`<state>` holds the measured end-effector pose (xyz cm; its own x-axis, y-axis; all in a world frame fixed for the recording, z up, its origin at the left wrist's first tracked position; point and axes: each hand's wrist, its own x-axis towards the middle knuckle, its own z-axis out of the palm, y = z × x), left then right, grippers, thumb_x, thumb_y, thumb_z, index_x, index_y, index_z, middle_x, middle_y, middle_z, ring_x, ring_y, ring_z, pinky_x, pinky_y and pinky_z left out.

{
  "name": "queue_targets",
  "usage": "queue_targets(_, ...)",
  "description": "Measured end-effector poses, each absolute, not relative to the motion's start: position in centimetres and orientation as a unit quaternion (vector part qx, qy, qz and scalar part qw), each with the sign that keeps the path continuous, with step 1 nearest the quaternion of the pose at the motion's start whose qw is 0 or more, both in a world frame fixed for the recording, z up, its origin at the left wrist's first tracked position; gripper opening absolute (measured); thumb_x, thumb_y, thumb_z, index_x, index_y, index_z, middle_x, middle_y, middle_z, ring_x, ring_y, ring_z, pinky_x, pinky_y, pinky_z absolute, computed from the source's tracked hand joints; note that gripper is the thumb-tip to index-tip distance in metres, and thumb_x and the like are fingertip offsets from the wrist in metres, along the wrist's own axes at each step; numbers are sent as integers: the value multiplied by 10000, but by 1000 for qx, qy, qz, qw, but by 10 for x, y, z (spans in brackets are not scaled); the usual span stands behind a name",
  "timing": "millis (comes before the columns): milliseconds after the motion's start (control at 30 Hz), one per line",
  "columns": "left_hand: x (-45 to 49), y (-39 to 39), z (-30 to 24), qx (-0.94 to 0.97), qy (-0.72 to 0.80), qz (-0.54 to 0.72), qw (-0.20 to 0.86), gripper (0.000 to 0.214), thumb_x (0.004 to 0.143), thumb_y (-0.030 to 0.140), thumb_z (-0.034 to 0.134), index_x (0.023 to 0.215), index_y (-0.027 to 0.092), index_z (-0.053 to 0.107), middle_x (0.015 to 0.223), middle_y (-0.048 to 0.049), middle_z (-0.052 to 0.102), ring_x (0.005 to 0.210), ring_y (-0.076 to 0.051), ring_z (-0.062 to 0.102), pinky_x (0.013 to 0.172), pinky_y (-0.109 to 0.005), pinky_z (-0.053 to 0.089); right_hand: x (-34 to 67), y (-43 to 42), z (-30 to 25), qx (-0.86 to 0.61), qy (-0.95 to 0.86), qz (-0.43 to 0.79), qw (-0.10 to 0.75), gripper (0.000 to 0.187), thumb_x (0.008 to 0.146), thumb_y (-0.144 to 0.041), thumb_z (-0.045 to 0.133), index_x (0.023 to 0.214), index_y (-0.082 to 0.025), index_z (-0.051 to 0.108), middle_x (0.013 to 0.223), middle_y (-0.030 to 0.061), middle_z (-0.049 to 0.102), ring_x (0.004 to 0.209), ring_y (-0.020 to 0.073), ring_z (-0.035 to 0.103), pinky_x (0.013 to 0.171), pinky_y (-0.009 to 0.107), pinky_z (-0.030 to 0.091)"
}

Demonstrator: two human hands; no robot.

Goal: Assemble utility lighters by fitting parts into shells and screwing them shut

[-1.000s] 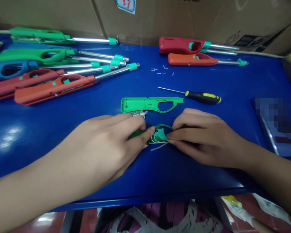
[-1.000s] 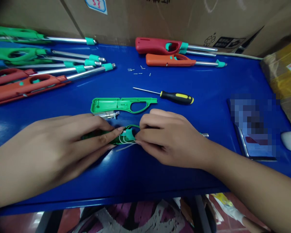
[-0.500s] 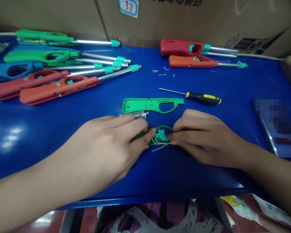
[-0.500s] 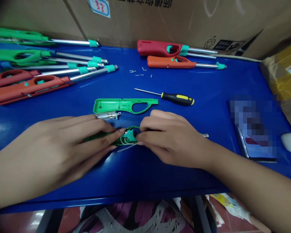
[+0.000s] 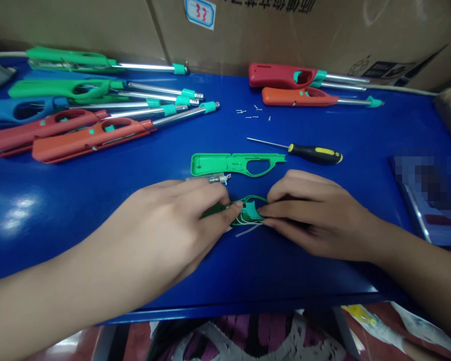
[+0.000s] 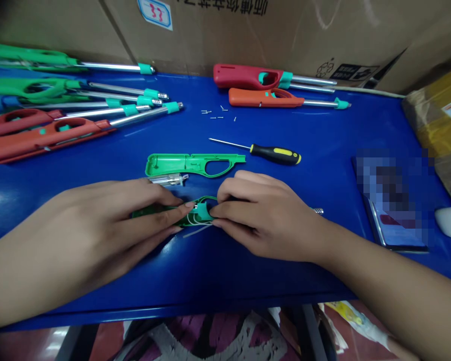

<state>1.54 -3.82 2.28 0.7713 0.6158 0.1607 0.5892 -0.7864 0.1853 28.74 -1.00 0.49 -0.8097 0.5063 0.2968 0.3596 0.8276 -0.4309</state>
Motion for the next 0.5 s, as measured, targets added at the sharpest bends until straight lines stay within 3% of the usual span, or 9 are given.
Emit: queue_targets(500,16,-38,23,929,327,144,92,278,1035,245,488,1211,174,691,1029,-88,712,922,-247,705,792,-414,599,287,-10,8,-273,-911,245,187,273,951,-244,647,1217,-185,655,1108,84,650,985,182,617,837,331,516)
